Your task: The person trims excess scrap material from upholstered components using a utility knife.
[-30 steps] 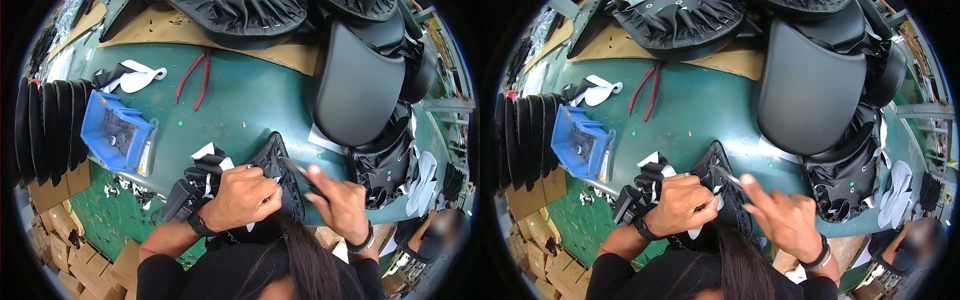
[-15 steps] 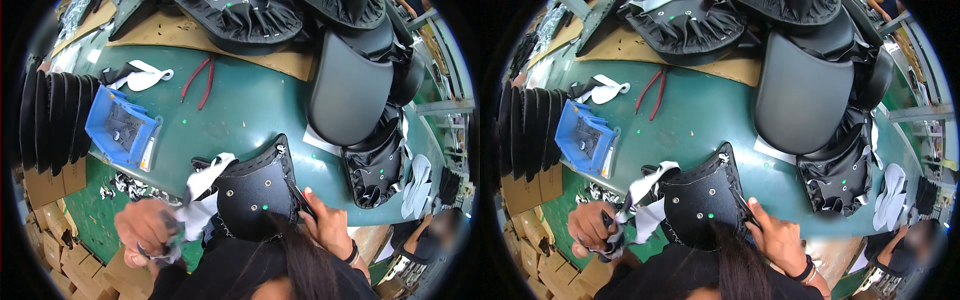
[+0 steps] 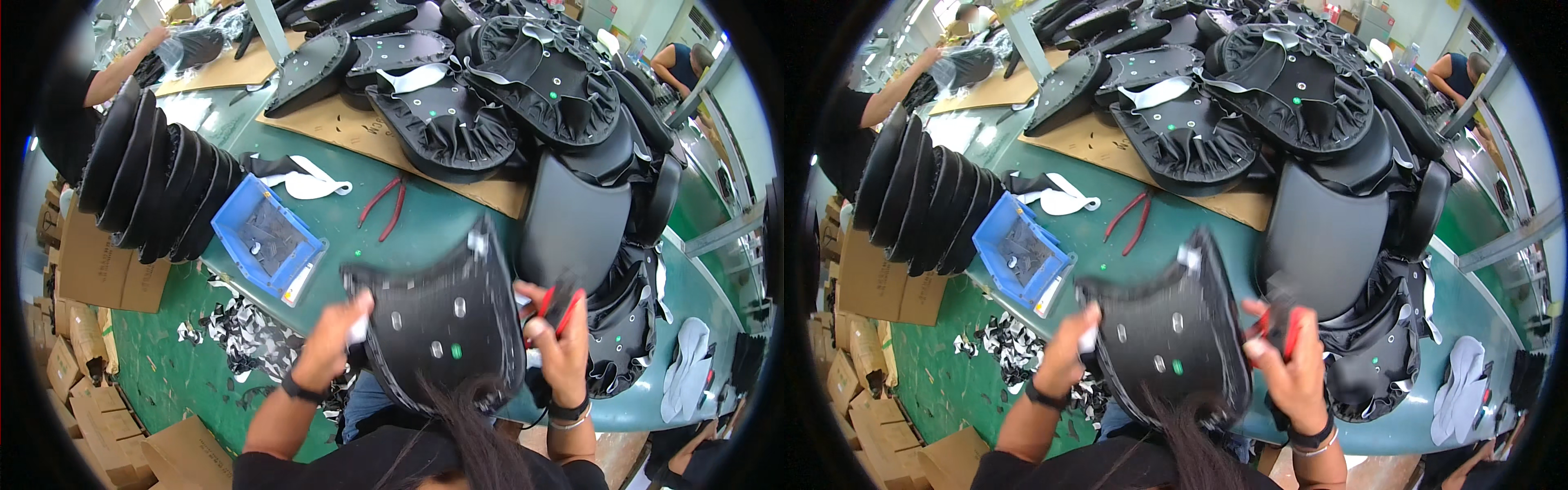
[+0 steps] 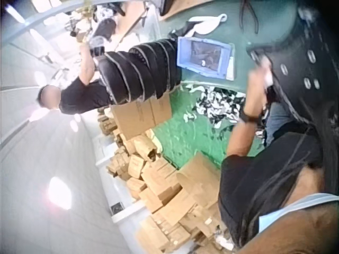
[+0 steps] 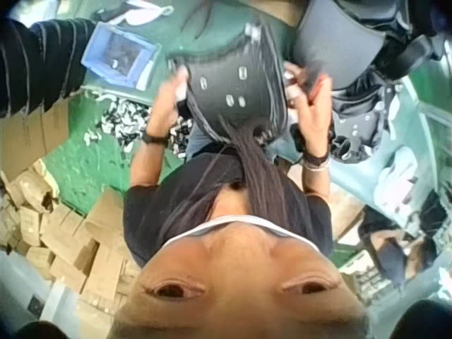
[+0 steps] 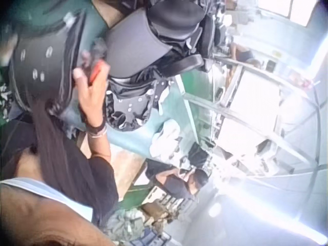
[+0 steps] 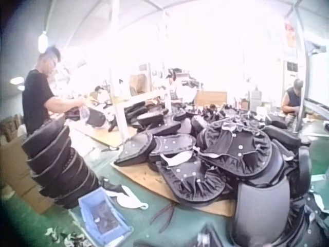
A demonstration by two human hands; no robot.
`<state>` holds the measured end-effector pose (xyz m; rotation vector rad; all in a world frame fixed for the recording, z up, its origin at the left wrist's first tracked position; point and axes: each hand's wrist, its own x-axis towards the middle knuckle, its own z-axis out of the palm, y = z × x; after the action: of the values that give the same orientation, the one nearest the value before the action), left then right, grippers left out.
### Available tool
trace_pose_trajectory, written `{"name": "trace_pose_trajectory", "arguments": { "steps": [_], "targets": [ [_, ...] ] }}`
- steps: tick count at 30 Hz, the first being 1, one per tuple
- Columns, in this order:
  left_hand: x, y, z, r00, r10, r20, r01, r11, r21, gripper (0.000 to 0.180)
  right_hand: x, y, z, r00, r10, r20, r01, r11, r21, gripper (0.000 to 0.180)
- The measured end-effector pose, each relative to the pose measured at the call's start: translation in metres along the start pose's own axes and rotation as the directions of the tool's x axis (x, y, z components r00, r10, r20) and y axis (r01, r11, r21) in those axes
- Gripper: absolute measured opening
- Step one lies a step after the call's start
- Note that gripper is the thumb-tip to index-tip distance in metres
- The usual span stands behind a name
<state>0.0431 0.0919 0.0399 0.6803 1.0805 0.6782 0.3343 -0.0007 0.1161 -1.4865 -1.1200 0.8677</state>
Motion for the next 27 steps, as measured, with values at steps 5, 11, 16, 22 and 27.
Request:
{"name": "trace_pose_trajectory", "arguments": {
  "steps": [5, 11, 16, 22, 27],
  "targets": [
    [0.072, 0.122, 0.029, 0.746, 0.657, -0.105, -0.661, 0.712, -0.238, 0.033, 0.001, 0.018, -0.001, 0.988, 0.076, -0.132, -0.044, 0.971, 0.233, 0.027],
    [0.101, 0.112, 0.032, 0.803, 0.361, 0.475, -0.467, 0.876, 0.124, 0.038, 0.012, 0.033, 0.002, 0.986, 0.167, 0.003, -0.166, 0.976, 0.138, 0.028],
    [0.056, 0.09, 0.059, 0.839, 0.538, 0.08, -0.26, 0.266, 0.928, 0.036, 0.037, 0.038, 0.019, 0.996, 0.088, -0.024, -0.079, 0.964, 0.254, 0.06],
    [0.092, 0.109, 0.013, 0.378, 0.911, -0.167, -0.622, 0.383, 0.683, 0.091, 0.093, 0.025, 0.05, 0.95, 0.15, 0.274, -0.248, 0.895, 0.37, 0.06],
    [0.143, 0.15, 0.008, 0.83, 0.556, 0.04, -0.423, 0.581, 0.695, 0.1, 0.144, 0.03, 0.084, 0.949, 0.109, 0.295, -0.236, 0.867, 0.438, 0.048]
  ]
}}
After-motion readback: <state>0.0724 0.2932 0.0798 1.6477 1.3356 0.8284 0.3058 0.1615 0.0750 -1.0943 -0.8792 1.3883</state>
